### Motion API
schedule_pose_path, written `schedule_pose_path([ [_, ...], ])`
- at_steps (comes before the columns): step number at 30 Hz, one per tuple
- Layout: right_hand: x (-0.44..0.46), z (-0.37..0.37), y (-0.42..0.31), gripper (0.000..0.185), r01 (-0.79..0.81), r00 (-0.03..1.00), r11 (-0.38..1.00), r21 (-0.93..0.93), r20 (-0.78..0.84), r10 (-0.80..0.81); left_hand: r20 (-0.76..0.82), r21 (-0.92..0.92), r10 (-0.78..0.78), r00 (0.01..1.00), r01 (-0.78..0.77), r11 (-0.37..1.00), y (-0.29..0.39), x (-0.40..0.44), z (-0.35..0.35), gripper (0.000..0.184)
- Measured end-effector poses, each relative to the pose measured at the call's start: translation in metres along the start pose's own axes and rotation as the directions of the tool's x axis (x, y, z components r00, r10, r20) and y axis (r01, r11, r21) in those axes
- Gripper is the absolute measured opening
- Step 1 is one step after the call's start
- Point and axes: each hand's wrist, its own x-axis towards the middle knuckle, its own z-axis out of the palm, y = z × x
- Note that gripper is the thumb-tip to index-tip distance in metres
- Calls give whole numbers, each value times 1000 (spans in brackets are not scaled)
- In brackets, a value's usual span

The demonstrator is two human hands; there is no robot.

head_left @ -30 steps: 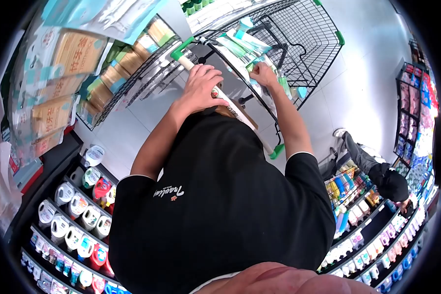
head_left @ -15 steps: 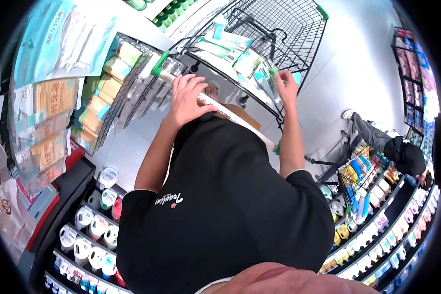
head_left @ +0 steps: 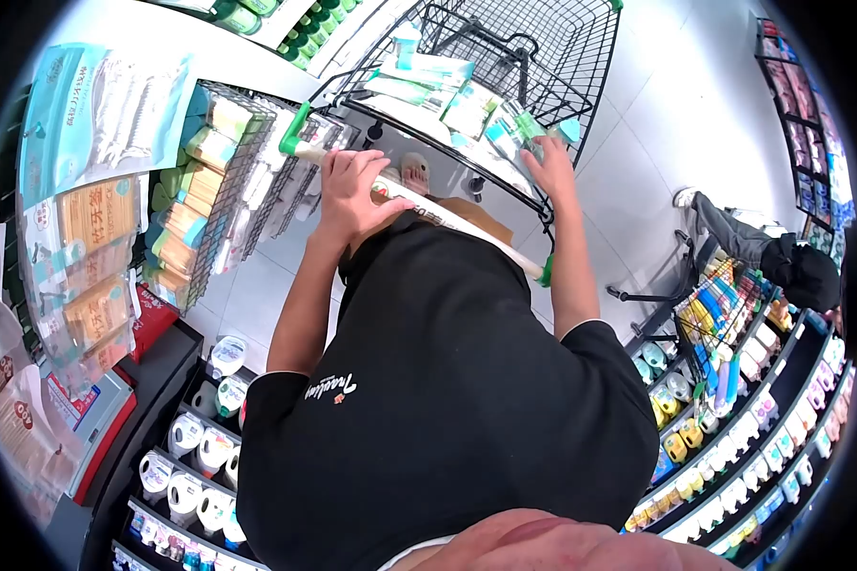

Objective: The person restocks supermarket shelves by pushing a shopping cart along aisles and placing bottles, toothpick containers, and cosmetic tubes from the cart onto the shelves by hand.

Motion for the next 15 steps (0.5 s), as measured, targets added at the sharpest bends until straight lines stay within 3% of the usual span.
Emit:
schedule_pose_path([
  [5, 1, 1, -11, 47, 0, 982, 996, -92, 190, 18, 22, 52, 4, 1000, -6, 999, 1, 1, 1, 69],
  [9, 3, 11, -2, 47, 9, 969, 995, -97, 246, 15, 35, 62, 10, 999, -12, 998, 2, 3, 0, 69],
  [15, -5, -2, -11, 46, 27, 985, 994, -106, 175, -8, 0, 60, 28, 1000, -27, 998, 4, 3, 2, 64],
])
